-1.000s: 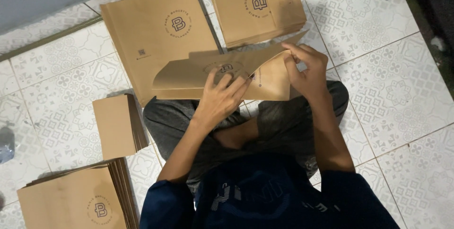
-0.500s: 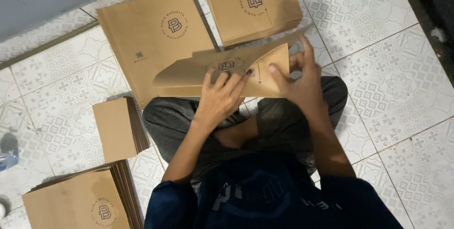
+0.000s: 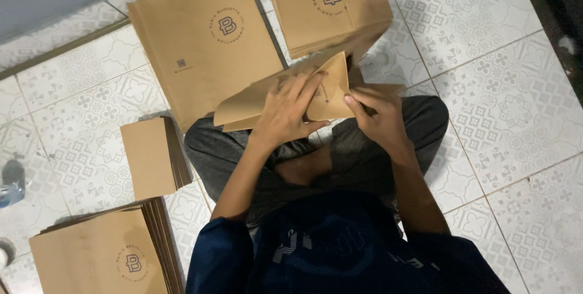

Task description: The person folds paper bags and applies glue to a specific area of the bag using a small brush.

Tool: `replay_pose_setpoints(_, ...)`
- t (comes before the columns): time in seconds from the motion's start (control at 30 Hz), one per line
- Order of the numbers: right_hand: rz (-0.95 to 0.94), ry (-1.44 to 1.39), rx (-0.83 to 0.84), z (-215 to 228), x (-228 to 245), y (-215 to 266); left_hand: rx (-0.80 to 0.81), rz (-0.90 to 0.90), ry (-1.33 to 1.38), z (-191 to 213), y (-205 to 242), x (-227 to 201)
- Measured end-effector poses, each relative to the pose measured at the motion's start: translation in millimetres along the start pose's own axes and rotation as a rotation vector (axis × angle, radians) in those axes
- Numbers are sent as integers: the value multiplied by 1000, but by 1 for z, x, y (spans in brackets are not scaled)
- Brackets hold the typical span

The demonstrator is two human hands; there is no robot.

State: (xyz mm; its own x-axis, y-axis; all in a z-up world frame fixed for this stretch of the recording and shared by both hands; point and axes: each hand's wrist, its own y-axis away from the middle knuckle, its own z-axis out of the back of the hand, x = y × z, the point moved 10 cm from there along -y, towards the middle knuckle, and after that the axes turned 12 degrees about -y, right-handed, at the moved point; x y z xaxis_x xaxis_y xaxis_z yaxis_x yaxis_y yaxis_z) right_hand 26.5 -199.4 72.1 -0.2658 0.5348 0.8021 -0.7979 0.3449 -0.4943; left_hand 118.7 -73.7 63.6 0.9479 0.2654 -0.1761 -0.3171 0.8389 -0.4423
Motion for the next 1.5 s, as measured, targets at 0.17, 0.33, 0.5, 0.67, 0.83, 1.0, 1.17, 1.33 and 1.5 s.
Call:
replay_pose_setpoints(0.17,19,-15,18,0,3,7,-6,-1,35,3,1,1)
replay_pose_setpoints(0.33,85,-43,29,-3,12,5,2,-19,14,11,0,0)
replay_pose_setpoints(0.5,122,-83,38,-4,13,7,55,-14,-5,9,1,0)
replay_pose_setpoints(0.67,133,-116,76,-4,10,7,64,-26,-21,8,2,-3)
replay_pose_setpoints(0.83,221,-100,86,-3,27,-2,74,-41,-26,1,3,-3)
replay_pose_setpoints(1.0,271,247,223,-4,37,-4,88,-89,-9,7,0,-10)
replay_pose_setpoints(1.17,279,289,295,-4,18,-11,15,-173,11,15,-2,-19)
replay_pose_setpoints(1.33,97,16,327,0,6,-18,-89,-74,90,3,-5,-11)
replay_pose_setpoints(1.5,-75,-46,402,-13,15,-25,9,16,233,-28,-11,-7)
